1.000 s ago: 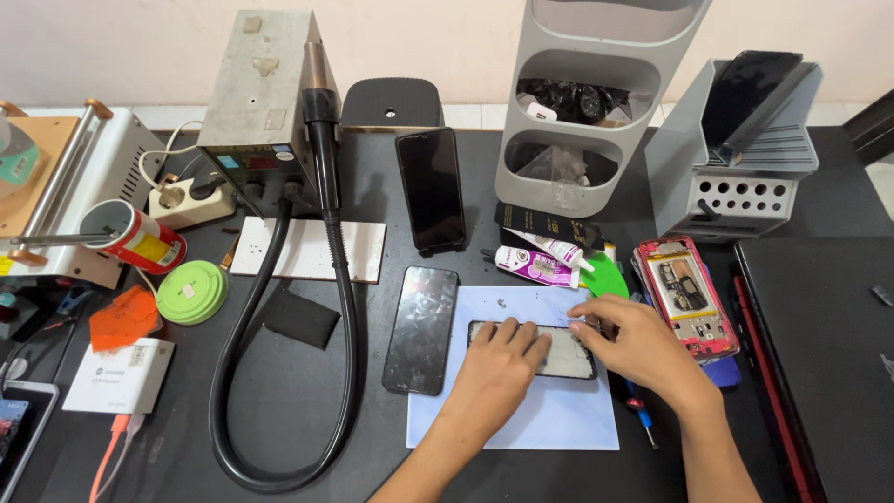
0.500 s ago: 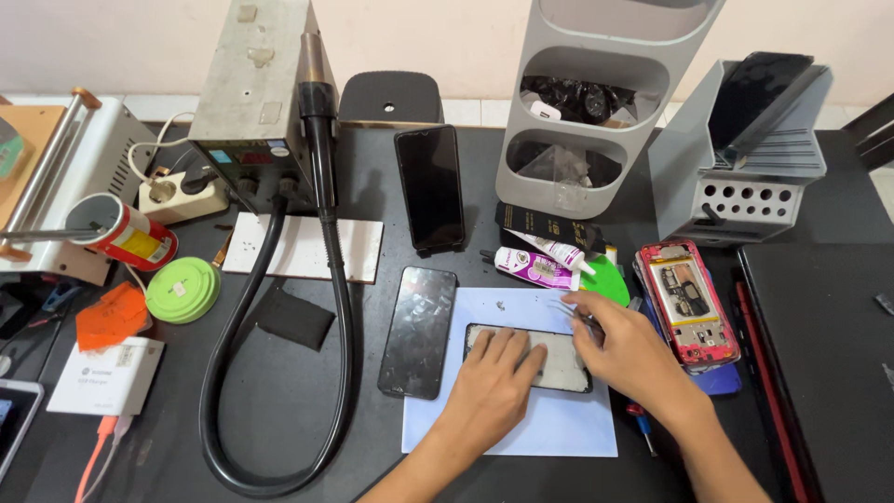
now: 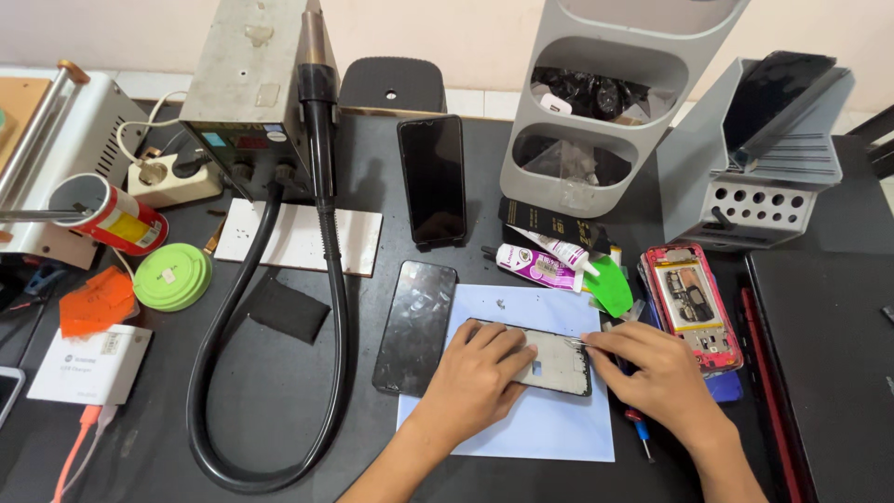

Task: The person cleans a smartphone screen with a green squeegee and a black cloth. They then place the phone down and use a metal tool to scrape residue from the back of a disassembled phone frame.

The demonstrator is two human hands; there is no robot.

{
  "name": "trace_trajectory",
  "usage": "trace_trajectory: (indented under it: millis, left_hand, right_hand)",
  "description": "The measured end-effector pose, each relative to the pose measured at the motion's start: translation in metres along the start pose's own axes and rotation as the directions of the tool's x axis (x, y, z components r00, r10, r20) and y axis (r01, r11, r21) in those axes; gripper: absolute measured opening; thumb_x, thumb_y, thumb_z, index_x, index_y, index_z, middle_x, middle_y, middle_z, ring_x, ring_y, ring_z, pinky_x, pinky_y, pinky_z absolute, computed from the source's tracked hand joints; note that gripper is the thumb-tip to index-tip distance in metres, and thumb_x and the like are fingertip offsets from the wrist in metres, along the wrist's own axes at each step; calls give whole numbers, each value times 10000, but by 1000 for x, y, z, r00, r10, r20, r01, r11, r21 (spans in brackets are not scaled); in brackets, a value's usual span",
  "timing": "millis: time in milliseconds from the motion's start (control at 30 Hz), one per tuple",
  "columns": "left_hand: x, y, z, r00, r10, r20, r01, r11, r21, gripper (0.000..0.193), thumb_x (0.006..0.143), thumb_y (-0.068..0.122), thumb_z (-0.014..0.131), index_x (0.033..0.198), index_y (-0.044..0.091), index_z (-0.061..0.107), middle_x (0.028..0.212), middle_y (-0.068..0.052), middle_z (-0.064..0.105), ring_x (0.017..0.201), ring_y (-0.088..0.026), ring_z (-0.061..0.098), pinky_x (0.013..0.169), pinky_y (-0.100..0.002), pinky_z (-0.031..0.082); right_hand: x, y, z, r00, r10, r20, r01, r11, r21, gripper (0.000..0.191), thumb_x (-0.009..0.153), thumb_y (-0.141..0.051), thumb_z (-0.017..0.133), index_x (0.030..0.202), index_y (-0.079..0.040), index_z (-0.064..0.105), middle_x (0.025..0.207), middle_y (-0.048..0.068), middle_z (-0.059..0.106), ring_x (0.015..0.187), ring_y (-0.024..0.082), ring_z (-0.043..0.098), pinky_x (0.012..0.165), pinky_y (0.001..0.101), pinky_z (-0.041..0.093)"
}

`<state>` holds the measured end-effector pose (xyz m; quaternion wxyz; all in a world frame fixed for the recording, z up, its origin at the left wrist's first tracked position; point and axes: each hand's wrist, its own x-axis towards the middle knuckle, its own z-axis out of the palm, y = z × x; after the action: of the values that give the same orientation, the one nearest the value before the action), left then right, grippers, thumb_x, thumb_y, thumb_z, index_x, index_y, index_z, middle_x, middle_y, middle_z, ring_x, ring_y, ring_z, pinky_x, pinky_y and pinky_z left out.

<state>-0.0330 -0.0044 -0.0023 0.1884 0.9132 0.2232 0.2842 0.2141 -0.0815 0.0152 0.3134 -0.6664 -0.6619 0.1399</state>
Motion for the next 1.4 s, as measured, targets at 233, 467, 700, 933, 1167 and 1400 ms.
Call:
trace_trajectory:
  millis: [233, 467, 700, 933, 1167, 1400]
  left_hand:
    - [0, -1, 4, 998, -1, -65, -1, 999, -35, 412, 692, 72, 747, 1101, 44, 700, 1162, -97, 678, 1115, -277, 615, 1008, -458, 449]
    - [1, 1, 7, 992, -27, -122, 16, 996, -89, 394, 680, 53, 740, 1072, 26, 708, 1137, -105, 699, 1077, -282, 633, 1003, -449, 475]
    - [0, -2, 7, 993, -39, -111, 22, 989, -146, 397, 675, 61, 771, 1067, 20, 725, 1132, -109, 698, 1098, -297, 627, 1013, -445, 469]
    - [0, -1, 6, 996, -29, -88, 16, 989, -144, 402, 677, 64, 780, 1072, 16, 724, 1131, -106, 693, 1119, -293, 619, 1030, -444, 459]
    - [0, -2, 7, 997, -36, -75, 23, 986, -167, 424, 647, 83, 794, 1058, 6, 722, 1132, -118, 692, 1116, -304, 613, 1015, -461, 446]
    - [-1, -2, 10, 997, -30, -72, 19, 987, -159, 394, 676, 67, 779, 1064, 16, 727, 1141, -107, 700, 1139, -290, 616, 1039, -453, 443]
  right_hand:
    - [-1, 0, 9, 992, -117, -39, 113, 990, -89, 171, 757, -82, 785, 928, -95, 798, 865, 47, 755, 755, 212, 730, 654, 317, 587]
    - [-1, 1, 12, 997, -73, -12, 71, 990, -118, 192, 760, -89, 781, 947, -118, 811, 868, 39, 755, 766, 209, 729, 667, 320, 582]
    - [0, -1, 13, 999, -51, -9, 49, 994, -102, 183, 781, -93, 773, 959, -123, 806, 862, 24, 749, 746, 195, 727, 641, 308, 575]
    - [3, -8, 14, 999, 16, 50, -13, 999, -52, 194, 797, -94, 765, 984, -121, 811, 789, 42, 708, 628, 214, 684, 569, 329, 546]
    - [2, -11, 6, 999, -49, -7, 47, 990, -135, 182, 778, -90, 767, 955, -121, 796, 773, 48, 696, 606, 225, 672, 554, 332, 534]
    - [1, -11, 12, 999, 36, 11, -35, 997, -71, 187, 784, -93, 758, 967, -102, 793, 772, 67, 735, 566, 226, 690, 533, 327, 540]
